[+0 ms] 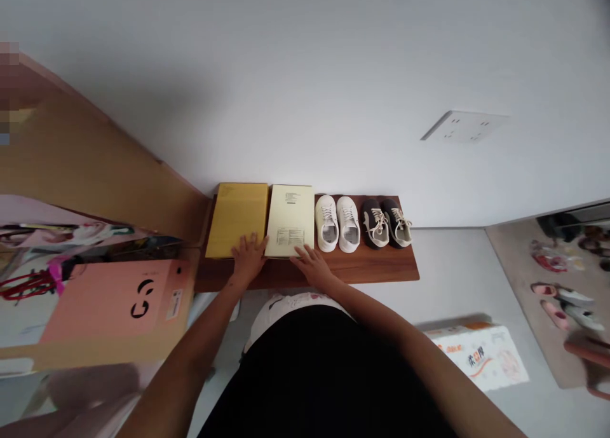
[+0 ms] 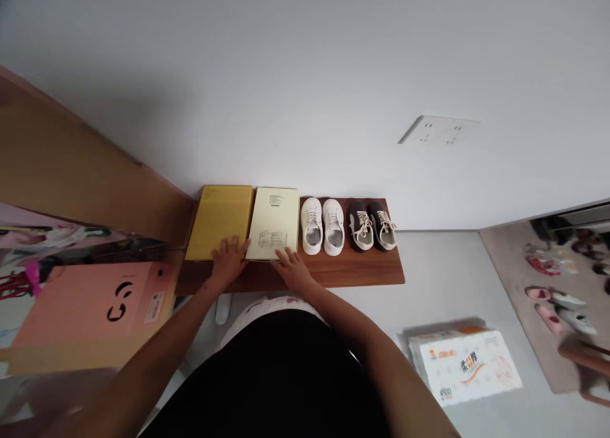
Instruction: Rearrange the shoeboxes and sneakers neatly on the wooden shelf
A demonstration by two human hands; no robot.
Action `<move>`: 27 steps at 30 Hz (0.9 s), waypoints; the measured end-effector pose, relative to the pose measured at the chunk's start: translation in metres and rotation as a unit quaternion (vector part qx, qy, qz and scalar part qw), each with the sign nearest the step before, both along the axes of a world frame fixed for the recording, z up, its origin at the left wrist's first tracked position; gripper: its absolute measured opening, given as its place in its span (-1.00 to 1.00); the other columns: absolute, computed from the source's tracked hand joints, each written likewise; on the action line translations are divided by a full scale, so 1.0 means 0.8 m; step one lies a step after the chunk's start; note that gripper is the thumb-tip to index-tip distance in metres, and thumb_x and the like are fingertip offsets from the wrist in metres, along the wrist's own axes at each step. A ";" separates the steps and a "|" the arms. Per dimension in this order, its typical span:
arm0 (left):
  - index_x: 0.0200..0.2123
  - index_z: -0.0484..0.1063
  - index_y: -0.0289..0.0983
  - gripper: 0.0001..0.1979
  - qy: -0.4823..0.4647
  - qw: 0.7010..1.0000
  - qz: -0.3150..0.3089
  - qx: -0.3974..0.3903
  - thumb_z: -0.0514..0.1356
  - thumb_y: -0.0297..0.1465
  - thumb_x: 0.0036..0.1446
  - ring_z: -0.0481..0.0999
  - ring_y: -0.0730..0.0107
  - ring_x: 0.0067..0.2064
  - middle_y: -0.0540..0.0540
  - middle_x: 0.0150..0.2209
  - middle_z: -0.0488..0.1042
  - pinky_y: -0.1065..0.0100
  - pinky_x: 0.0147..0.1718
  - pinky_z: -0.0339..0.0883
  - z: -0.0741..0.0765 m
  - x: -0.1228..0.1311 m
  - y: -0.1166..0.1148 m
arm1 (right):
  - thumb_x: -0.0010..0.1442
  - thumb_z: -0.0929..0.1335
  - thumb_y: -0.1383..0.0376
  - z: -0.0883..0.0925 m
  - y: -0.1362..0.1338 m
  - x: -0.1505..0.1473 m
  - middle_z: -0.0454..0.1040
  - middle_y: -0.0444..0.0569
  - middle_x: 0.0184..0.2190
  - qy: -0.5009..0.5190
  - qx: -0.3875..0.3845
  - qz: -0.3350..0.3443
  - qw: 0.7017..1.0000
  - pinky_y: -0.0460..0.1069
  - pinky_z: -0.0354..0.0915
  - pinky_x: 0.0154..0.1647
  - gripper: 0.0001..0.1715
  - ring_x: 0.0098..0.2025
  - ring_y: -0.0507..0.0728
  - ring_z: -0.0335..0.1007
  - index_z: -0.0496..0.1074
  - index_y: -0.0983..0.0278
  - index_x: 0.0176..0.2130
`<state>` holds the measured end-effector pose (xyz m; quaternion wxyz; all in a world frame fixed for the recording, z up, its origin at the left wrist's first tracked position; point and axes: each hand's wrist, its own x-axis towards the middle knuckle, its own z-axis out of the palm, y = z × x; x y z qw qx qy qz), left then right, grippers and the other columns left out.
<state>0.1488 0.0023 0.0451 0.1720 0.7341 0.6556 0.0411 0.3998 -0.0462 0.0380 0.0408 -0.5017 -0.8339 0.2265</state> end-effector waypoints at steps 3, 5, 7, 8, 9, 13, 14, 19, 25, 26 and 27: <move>0.30 0.37 -0.12 -0.41 0.027 1.000 -0.008 0.004 0.31 -0.38 0.20 -0.15 -0.49 0.49 -0.44 0.46 0.08 -0.57 0.24 -0.19 -0.003 -0.002 0.007 | 0.41 0.19 0.44 -0.008 0.027 -0.018 0.07 -0.01 0.51 -0.028 0.029 0.018 0.999 0.42 -0.02 0.42 -0.33 0.53 0.44 -0.14 0.25 0.05 0.40; 0.30 0.37 -0.13 -0.41 0.028 1.000 -0.008 0.007 0.31 -0.37 0.20 -0.15 -0.48 0.50 -0.46 0.46 0.09 -0.58 0.24 -0.19 -0.006 -0.007 0.004 | 0.40 0.18 0.46 -0.015 0.038 -0.022 0.07 -0.03 0.51 -0.039 0.034 0.017 0.999 0.44 -0.04 0.41 -0.30 0.52 0.45 -0.13 0.22 0.03 0.42; 0.30 0.37 -0.13 -0.42 0.030 0.999 -0.009 0.011 0.31 -0.36 0.22 -0.15 -0.45 0.50 -0.46 0.45 0.10 -0.58 0.25 -0.21 -0.009 -0.011 0.000 | 0.39 0.18 0.47 -0.020 0.042 -0.019 0.06 -0.05 0.51 -0.039 0.032 0.016 0.999 0.43 -0.06 0.42 -0.28 0.52 0.44 -0.13 0.21 0.01 0.42; 0.30 0.37 -0.13 -0.42 0.032 0.999 -0.009 0.014 0.31 -0.35 0.23 -0.15 -0.43 0.50 -0.46 0.45 0.10 -0.58 0.25 -0.23 -0.010 -0.012 -0.001 | 0.38 0.18 0.47 -0.023 0.042 -0.015 0.05 -0.05 0.51 -0.037 0.029 0.016 0.999 0.42 -0.07 0.43 -0.27 0.53 0.43 -0.13 0.21 0.00 0.42; 0.31 0.37 -0.13 -0.42 0.034 0.999 -0.011 0.017 0.31 -0.35 0.23 -0.16 -0.42 0.51 -0.46 0.46 0.10 -0.58 0.26 -0.25 -0.012 -0.013 -0.001 | 0.38 0.18 0.48 -0.024 0.042 -0.012 0.05 -0.06 0.52 -0.035 0.025 0.016 0.999 0.42 -0.08 0.44 -0.26 0.53 0.43 -0.14 0.21 -0.01 0.42; 0.31 0.37 -0.15 -0.44 0.030 0.999 -0.012 0.017 0.29 -0.38 0.24 -0.16 -0.42 0.51 -0.46 0.46 0.09 -0.60 0.25 -0.30 -0.015 -0.016 0.000 | 0.38 0.18 0.49 -0.024 0.041 -0.010 0.03 -0.05 0.52 -0.030 0.013 0.015 0.999 0.44 -0.13 0.45 -0.25 0.54 0.43 -0.19 0.22 -0.01 0.42; 0.31 0.37 -0.16 -0.44 0.028 0.999 -0.012 0.014 0.28 -0.39 0.25 -0.16 -0.42 0.51 -0.46 0.46 0.09 -0.60 0.25 -0.30 -0.014 -0.017 0.001 | 0.37 0.18 0.49 -0.022 0.041 -0.012 0.03 -0.04 0.52 -0.028 0.010 0.013 0.999 0.44 -0.13 0.45 -0.25 0.54 0.42 -0.19 0.22 0.00 0.42; 0.41 0.22 -0.24 -0.33 0.003 1.000 0.017 -0.003 0.22 -0.44 0.24 -0.12 -0.39 0.50 -0.45 0.49 0.01 -0.49 0.31 -0.24 0.012 0.004 -0.002 | 0.36 0.24 0.43 -0.012 0.032 0.001 0.04 0.07 0.51 0.036 0.008 -0.045 0.998 0.39 -0.11 0.47 -0.30 0.54 0.36 -0.15 0.22 0.14 0.42; 0.35 0.30 -0.32 -0.41 -0.236 0.971 -0.041 -0.001 0.18 -0.44 0.26 0.17 -0.12 0.43 -0.40 0.37 0.27 -0.07 0.38 0.04 0.026 0.167 0.002 | 0.41 0.24 0.27 -0.002 0.030 0.100 0.18 0.40 0.41 0.049 -0.051 -0.378 0.923 0.32 0.07 0.41 -0.35 0.46 0.44 0.07 0.19 0.42 0.40; 0.32 0.32 -0.33 -0.44 -0.256 0.964 -0.065 -0.042 0.19 -0.44 0.25 0.29 -0.07 0.37 -0.40 0.31 0.35 -0.01 0.36 0.11 0.021 0.205 0.007 | 0.42 0.25 0.27 -0.001 0.038 0.114 0.27 0.44 0.35 0.020 -0.091 -0.398 0.913 0.31 0.13 0.37 -0.36 0.40 0.44 0.18 0.19 0.42 0.39; 0.30 0.35 -0.35 -0.46 -0.255 0.961 -0.069 -0.083 0.20 -0.45 0.25 0.37 -0.05 0.31 -0.41 0.26 0.42 0.05 0.31 0.18 0.015 0.240 0.013 | 0.42 0.26 0.26 -0.001 0.049 0.125 0.37 0.44 0.27 -0.010 -0.136 -0.400 0.906 0.29 0.21 0.31 -0.39 0.33 0.43 0.30 0.22 0.40 0.37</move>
